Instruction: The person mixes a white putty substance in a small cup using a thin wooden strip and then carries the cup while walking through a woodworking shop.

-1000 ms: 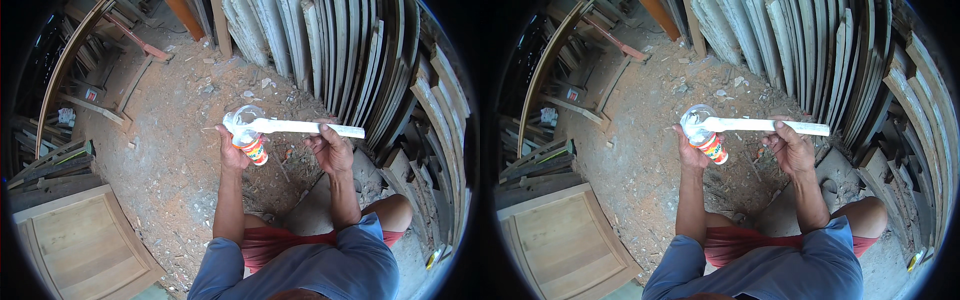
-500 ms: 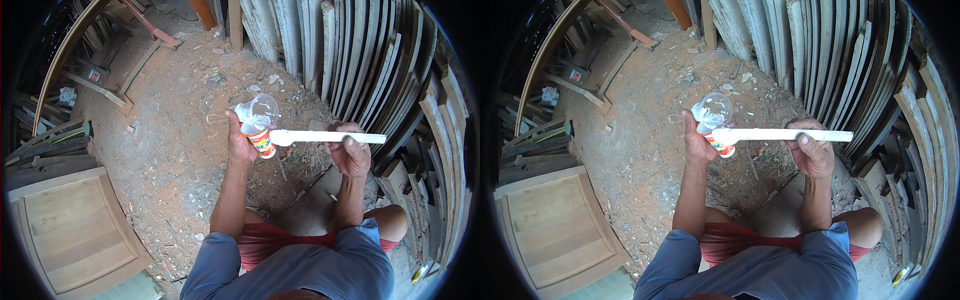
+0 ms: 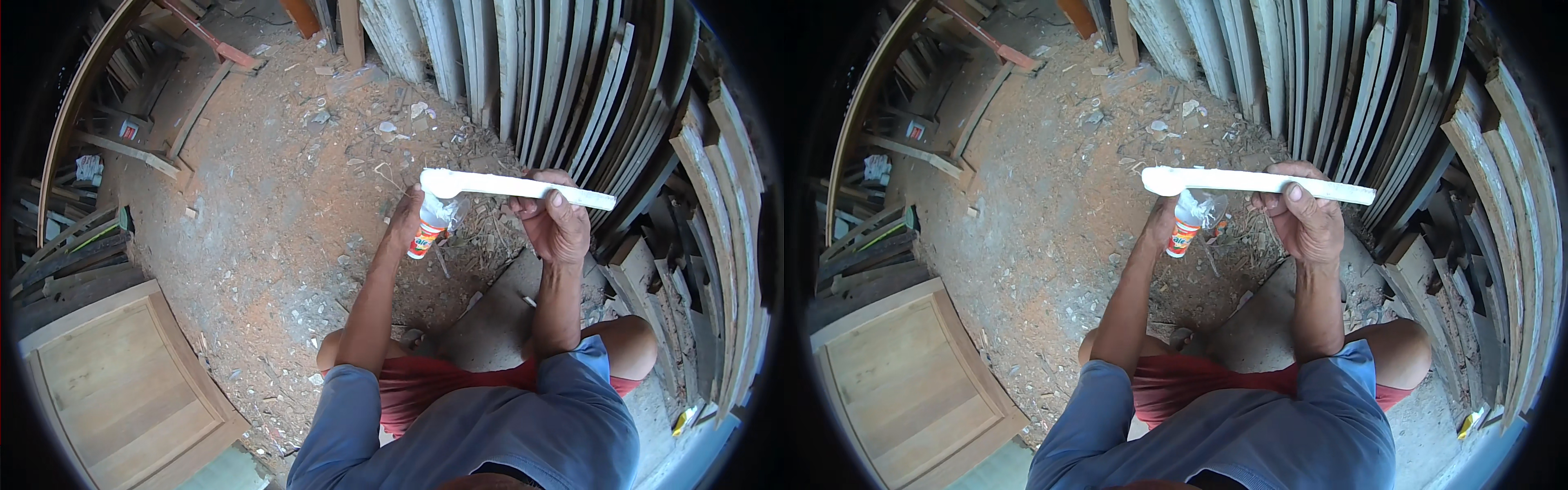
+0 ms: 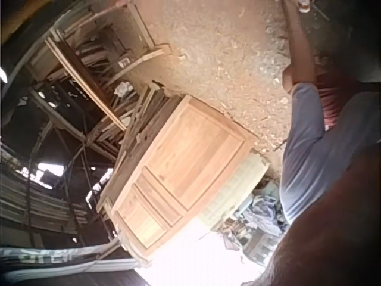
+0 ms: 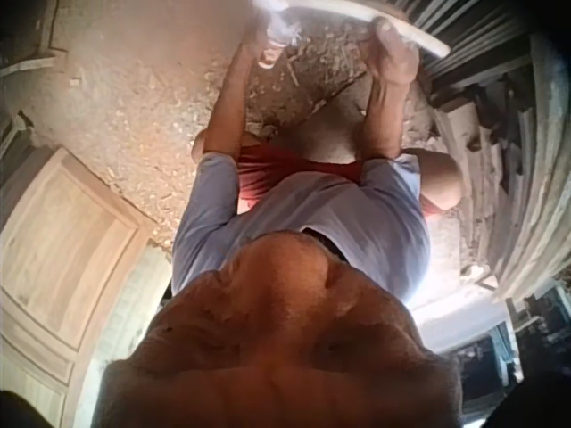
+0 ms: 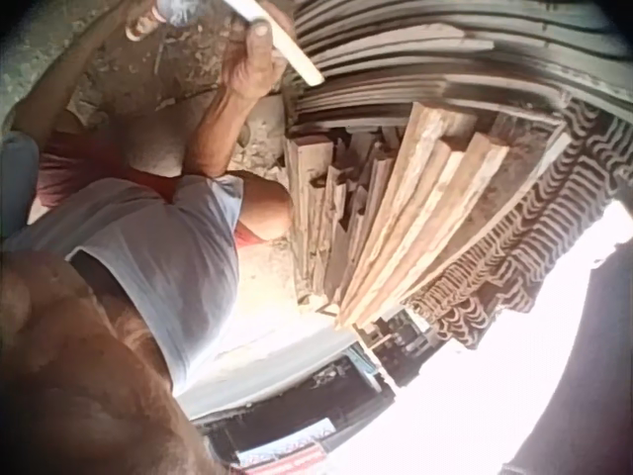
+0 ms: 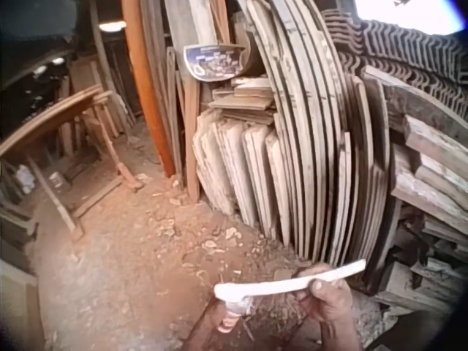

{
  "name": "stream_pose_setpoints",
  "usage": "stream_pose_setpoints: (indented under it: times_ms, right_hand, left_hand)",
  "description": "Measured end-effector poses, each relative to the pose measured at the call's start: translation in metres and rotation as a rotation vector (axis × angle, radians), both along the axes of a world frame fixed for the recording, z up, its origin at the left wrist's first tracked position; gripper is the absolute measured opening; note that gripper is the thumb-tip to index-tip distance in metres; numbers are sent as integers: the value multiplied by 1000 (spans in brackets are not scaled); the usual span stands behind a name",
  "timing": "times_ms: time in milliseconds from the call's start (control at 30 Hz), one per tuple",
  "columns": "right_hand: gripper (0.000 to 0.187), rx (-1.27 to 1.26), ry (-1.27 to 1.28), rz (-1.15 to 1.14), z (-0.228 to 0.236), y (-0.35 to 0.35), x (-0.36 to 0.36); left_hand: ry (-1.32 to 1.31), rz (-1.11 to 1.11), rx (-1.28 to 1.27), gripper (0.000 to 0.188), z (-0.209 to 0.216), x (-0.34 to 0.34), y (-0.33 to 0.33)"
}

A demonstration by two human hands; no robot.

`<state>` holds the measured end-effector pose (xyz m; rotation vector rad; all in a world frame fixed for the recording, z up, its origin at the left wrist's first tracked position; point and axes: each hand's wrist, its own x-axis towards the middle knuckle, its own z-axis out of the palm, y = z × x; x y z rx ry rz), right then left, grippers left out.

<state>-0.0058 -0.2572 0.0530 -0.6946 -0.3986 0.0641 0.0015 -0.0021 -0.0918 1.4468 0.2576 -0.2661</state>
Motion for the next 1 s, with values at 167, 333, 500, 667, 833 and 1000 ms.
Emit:
stream_pose_setpoints:
  times_ms: [167, 333, 500, 667, 833, 1000]
  right_hand:
    - [31, -16, 172, -84, -26, -22, -2]
    - [28, 29, 223, -82, -29, -25, -3]
    - [30, -26, 172, -106, -31, -35, -2]
    - [34, -149, 27, -59, -8, -16, -7]
    - [29, -501, -192, -34, 16, -13, -5]
    - [29, -687, -374, -3, 34, 1, 0]
  left_hand:
    - [228, -440, 570, 106, -49, -24, -34]
    - [361, -283, 260, 116, -68, -2, 25]
    - [-13, -179, -232, 119, 66, 2, -7]
    - [-510, -21, -101, 124, 136, -19, 1]
    - [-545, 49, -12, 125, 150, -29, 13]
    - [-546, 69, 18, 127, 152, -30, 16]
